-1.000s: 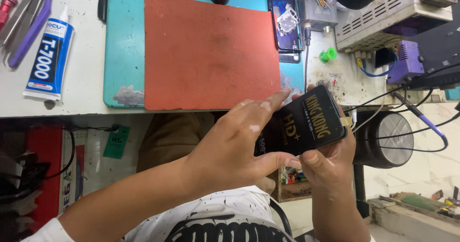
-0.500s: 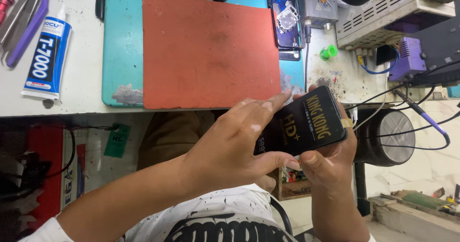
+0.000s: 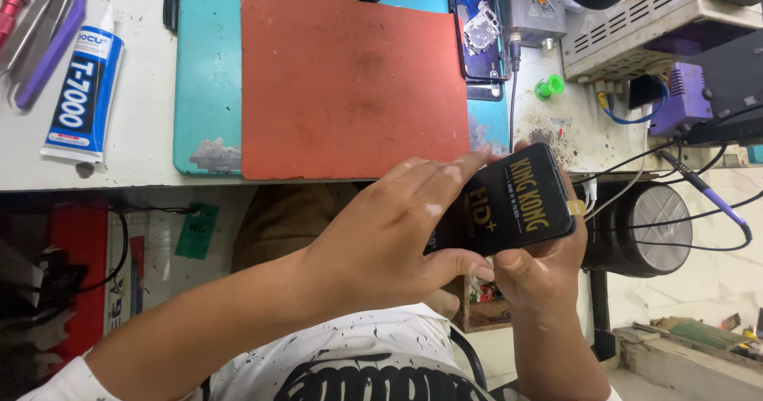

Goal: The person applies adhesive to a smartphone screen and attaches it to the phone body. They then remove the back cover and use a screwdriver to unscrew and remove internal components from the device.

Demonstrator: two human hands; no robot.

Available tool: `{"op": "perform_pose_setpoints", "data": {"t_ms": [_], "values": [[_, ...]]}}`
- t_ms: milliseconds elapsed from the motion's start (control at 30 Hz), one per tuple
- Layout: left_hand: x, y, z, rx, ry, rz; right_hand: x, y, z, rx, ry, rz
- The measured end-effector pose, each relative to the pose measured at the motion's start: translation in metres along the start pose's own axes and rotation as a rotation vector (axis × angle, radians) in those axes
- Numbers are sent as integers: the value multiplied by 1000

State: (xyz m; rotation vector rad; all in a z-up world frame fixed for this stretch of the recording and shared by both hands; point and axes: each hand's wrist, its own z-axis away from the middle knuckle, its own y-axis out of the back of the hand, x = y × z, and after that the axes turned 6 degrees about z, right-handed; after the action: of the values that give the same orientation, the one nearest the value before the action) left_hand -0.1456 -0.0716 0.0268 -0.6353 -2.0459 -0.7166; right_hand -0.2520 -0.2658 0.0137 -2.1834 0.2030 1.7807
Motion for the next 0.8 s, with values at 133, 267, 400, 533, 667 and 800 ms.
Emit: {"op": "perform_pose_setpoints", "data": {"t_ms": [133,267,400,533,667,800], "values": [[5,4,-9,-41,-27,-96,2,-4,0,10,-25,-101],[18,8,-16,-107,-3,-178,7,-10,3,19,-29,-255],[18,29,-10,39,-108,-391,22,-6,1,48,71,-393],[-3,60,10,302,184,214,37,9,-2,-20,101,-595],[-24,38,24,246,569,959,48,21,-2,-92,44,-773],[-21,13,30,160,754,1404,55,21,1,-100,27,-805]]}}
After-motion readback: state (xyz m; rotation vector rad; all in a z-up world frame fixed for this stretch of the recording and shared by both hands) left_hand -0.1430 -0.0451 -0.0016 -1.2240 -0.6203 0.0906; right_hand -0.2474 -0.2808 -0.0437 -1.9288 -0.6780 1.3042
